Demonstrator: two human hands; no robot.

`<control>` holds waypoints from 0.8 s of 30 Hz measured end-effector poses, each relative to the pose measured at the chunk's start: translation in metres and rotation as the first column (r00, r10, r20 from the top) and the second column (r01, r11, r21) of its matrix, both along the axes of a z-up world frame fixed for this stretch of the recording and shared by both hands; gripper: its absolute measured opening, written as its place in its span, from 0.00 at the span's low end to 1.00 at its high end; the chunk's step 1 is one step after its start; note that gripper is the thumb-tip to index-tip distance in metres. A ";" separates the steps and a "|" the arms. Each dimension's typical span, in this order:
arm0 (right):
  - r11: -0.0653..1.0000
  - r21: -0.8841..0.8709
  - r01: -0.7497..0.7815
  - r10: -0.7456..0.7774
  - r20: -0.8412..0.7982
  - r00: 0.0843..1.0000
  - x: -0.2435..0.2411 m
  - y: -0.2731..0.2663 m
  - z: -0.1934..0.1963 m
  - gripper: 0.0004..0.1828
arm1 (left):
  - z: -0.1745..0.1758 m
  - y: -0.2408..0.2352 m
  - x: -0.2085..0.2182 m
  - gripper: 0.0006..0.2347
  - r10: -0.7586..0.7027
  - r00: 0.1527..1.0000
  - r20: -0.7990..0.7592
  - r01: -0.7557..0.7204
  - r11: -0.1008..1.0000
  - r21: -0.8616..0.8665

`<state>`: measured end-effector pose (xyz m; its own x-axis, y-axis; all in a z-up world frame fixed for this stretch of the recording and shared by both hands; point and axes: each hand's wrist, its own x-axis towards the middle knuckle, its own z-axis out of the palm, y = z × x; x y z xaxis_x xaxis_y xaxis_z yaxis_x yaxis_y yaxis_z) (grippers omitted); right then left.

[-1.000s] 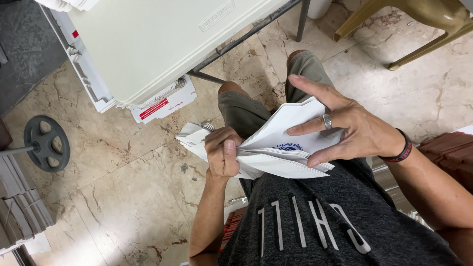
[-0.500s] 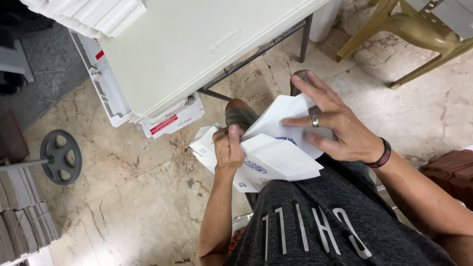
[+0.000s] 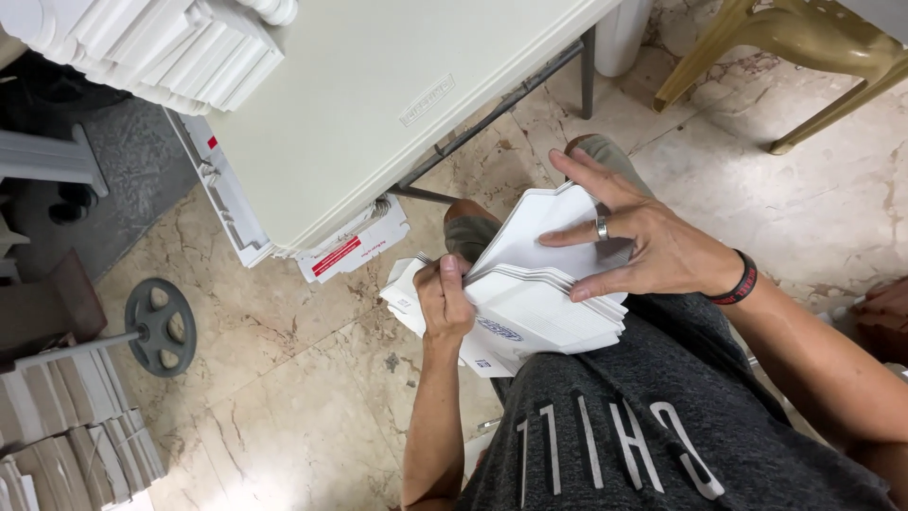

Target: Organizing and stacking flat-folded cardboard boxes on a table.

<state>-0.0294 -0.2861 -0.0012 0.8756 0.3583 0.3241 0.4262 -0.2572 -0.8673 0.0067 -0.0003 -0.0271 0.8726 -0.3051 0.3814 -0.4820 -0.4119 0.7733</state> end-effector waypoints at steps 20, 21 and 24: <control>0.958 -0.206 0.202 -0.125 0.333 0.934 -0.004 0.006 -0.014 0.30 | 0.002 -0.004 0.001 0.22 0.003 1.000 -0.015 -0.003 1.000 -0.008; 0.930 -0.279 0.241 -0.109 0.417 0.902 -0.005 0.009 -0.013 0.21 | 0.001 -0.005 0.002 0.22 0.008 1.000 -0.011 -0.008 1.000 -0.007; 0.953 -0.216 0.213 -0.151 0.273 0.950 -0.006 0.012 -0.013 0.19 | -0.005 -0.004 0.006 0.22 0.004 0.999 -0.039 -0.003 1.000 0.009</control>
